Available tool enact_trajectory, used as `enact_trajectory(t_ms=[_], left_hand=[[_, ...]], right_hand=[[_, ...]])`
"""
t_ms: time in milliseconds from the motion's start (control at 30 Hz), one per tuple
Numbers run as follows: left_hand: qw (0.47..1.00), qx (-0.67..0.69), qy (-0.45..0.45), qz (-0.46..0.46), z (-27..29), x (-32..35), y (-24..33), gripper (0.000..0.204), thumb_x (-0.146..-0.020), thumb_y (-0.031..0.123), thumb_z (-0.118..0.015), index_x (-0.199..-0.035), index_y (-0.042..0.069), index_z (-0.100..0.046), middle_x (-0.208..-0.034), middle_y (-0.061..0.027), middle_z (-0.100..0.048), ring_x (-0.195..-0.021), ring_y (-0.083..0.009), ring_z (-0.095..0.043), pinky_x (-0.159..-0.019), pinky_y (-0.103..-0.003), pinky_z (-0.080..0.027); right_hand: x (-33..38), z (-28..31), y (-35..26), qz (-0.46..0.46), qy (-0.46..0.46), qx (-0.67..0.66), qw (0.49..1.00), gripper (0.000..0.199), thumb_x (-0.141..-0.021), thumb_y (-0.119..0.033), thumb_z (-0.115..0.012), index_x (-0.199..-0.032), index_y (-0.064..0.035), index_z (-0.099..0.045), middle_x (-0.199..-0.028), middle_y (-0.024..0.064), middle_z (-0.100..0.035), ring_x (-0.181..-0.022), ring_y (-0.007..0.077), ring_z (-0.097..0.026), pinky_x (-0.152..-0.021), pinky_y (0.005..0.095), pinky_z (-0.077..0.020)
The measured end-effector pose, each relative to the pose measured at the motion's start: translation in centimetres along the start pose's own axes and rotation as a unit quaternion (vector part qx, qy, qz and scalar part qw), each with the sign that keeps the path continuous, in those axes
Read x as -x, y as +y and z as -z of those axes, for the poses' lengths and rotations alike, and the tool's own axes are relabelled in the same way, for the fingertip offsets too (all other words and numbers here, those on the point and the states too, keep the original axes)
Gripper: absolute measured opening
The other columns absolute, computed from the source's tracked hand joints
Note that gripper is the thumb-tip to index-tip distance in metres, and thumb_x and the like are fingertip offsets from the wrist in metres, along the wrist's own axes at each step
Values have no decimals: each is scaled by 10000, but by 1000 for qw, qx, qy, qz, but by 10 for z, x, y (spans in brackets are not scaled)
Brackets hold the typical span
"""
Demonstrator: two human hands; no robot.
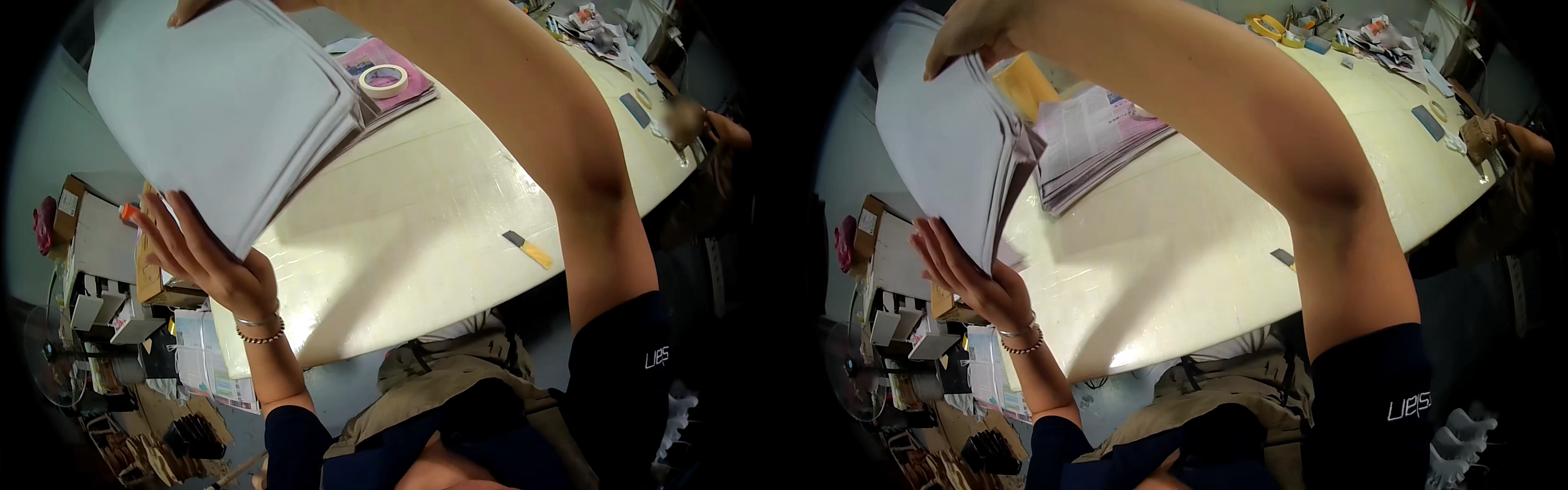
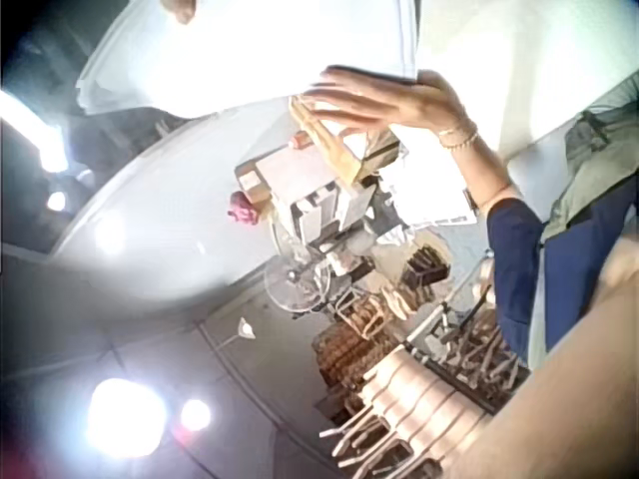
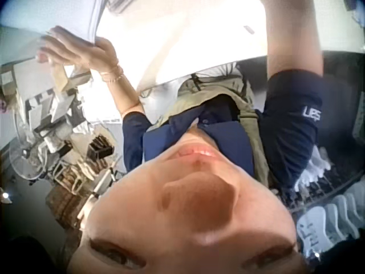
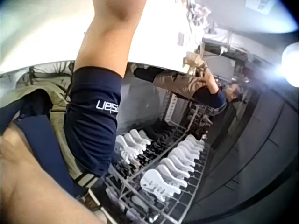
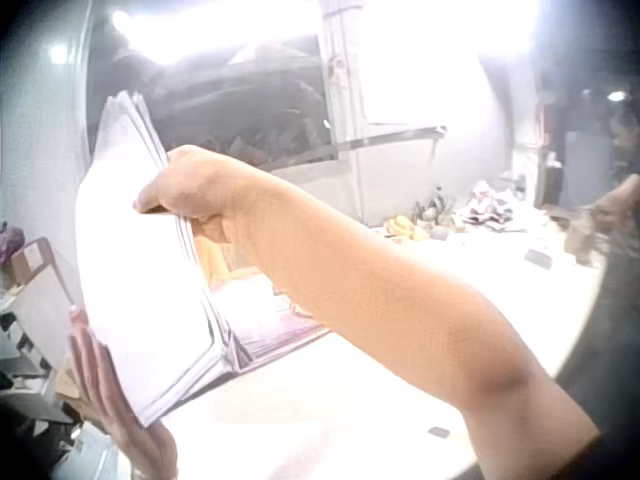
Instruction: The person applies yellow tape to the edges of a stack of white paper sheets using a small yellow tool. They smooth the tape along the paper edges and fold the excess over the sides. The person works at a white table in a workshop environment.
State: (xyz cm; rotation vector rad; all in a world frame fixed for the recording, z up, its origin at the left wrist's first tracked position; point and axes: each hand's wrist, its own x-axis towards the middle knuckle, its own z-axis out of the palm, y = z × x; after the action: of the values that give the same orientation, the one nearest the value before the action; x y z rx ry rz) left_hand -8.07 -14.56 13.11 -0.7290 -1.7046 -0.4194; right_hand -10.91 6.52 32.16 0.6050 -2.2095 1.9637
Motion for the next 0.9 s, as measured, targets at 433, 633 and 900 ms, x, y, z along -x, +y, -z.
enact_trajectory(t_ms=[433, 633, 900], left_hand=[[912, 213, -318, 150, -234, 56, 29, 895, -756, -89, -586, -1526, 239, -271, -1531, -164, -325, -1389, -396, -344, -1065, -675, -282], [797, 379, -299, 364, -263, 89, 8, 448, -987, 109, -496, -1431, 133, -447, -1117, -93, -650, -773, -220, -550, -1129, -494, -282], [845, 380, -114, 359, -258, 68, 5, 382, -1014, 245, -520, -1193, -92, -543, -1103, -162, -653, -992, -272, -586, -955, -329, -424]], right_hand=[[-69, 161, 265, -215, 218, 163, 938, 392, -882, -255, -683, -1106, 66, -663, -1028, 142, -688, -892, 239, -662, -761, 338, -529], [8, 156, 318, -213, 207, 172, 939, 406, -952, -383, -580, -1093, -13, -670, -1028, 137, -689, -966, 281, -647, -836, 383, -516], [57, 162, 349, -113, 281, 359, 883, 266, -891, -185, -687, -1097, -17, -677, -966, 116, -696, -896, 233, -638, -803, 321, -477]])
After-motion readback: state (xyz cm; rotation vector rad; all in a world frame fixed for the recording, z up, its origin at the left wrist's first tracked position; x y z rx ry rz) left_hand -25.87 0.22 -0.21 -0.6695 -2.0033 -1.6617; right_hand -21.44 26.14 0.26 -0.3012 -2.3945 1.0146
